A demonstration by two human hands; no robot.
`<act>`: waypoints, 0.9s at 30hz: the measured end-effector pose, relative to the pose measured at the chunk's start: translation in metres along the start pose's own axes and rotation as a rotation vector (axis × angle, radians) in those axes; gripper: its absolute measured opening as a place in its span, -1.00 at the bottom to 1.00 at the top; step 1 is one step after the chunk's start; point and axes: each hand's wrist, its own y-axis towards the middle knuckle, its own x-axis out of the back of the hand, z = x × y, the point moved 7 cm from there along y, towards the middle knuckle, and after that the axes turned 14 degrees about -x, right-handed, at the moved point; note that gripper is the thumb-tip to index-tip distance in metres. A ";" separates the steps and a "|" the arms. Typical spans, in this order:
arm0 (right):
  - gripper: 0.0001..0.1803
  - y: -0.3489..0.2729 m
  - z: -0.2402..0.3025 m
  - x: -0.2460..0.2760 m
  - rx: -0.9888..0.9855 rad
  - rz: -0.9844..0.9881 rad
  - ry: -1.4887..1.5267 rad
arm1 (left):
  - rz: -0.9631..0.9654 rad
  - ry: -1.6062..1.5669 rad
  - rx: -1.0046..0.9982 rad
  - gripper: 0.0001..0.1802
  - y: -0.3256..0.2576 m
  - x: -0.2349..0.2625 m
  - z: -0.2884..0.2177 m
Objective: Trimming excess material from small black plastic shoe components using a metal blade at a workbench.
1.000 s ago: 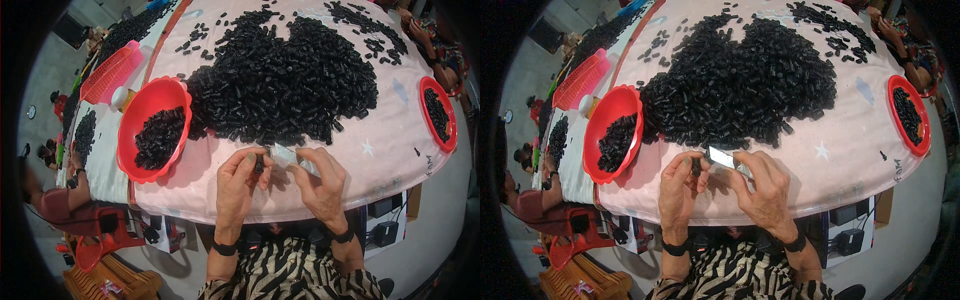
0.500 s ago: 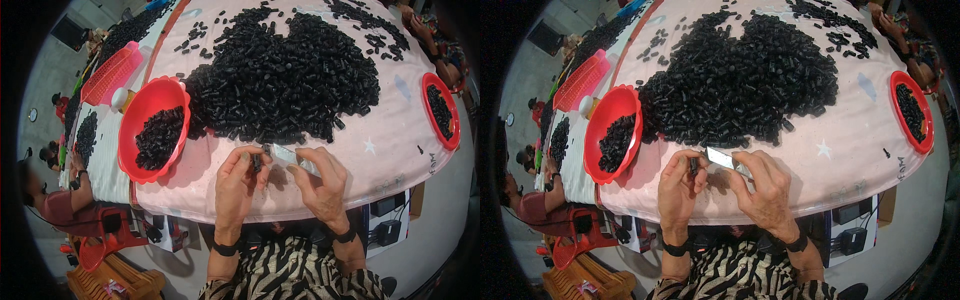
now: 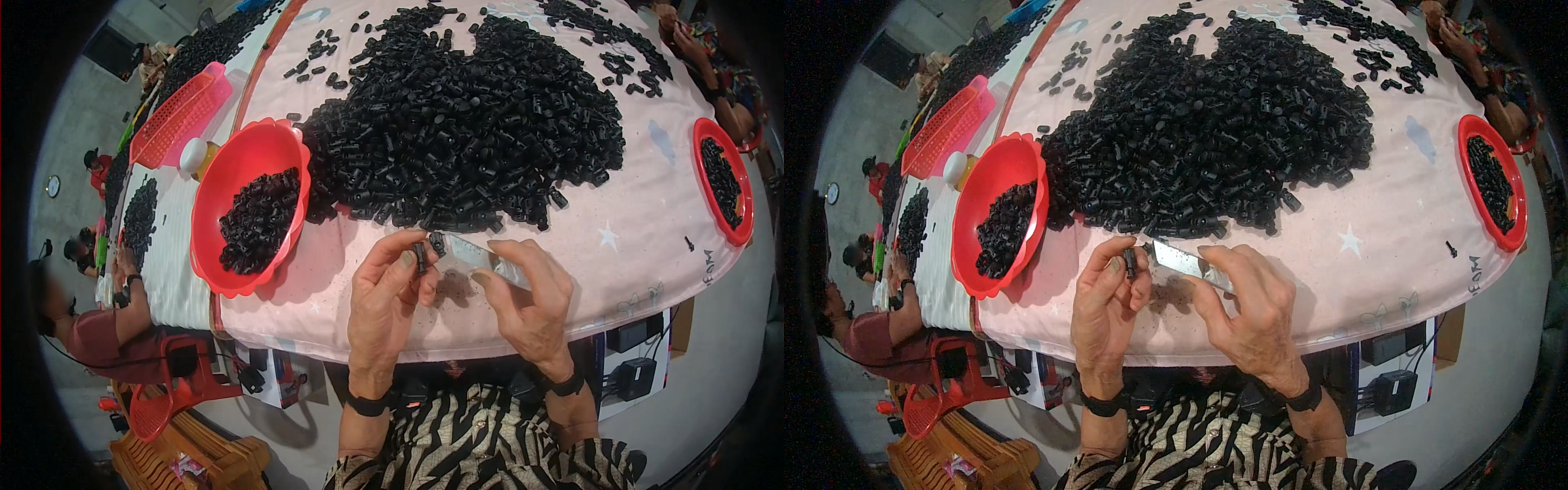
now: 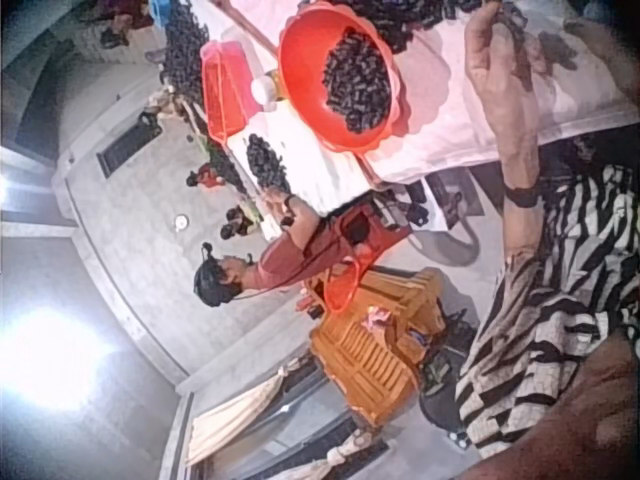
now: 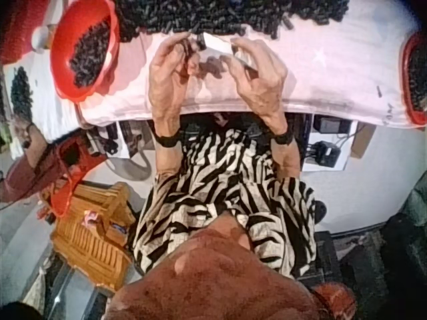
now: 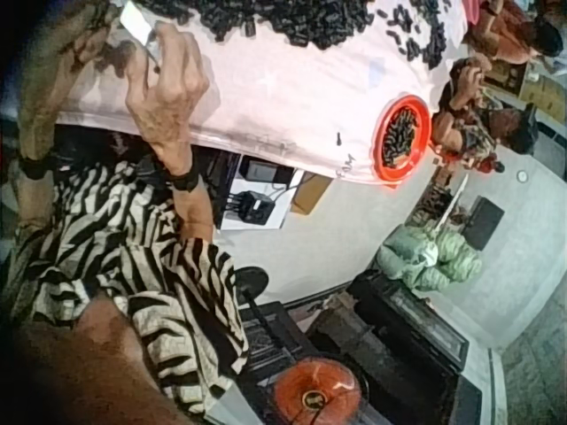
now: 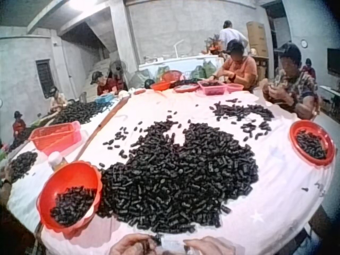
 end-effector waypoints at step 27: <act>-0.68 -0.002 0.006 -0.003 0.067 0.093 0.023 | 0.037 -0.056 0.055 -0.78 0.001 -0.005 -0.003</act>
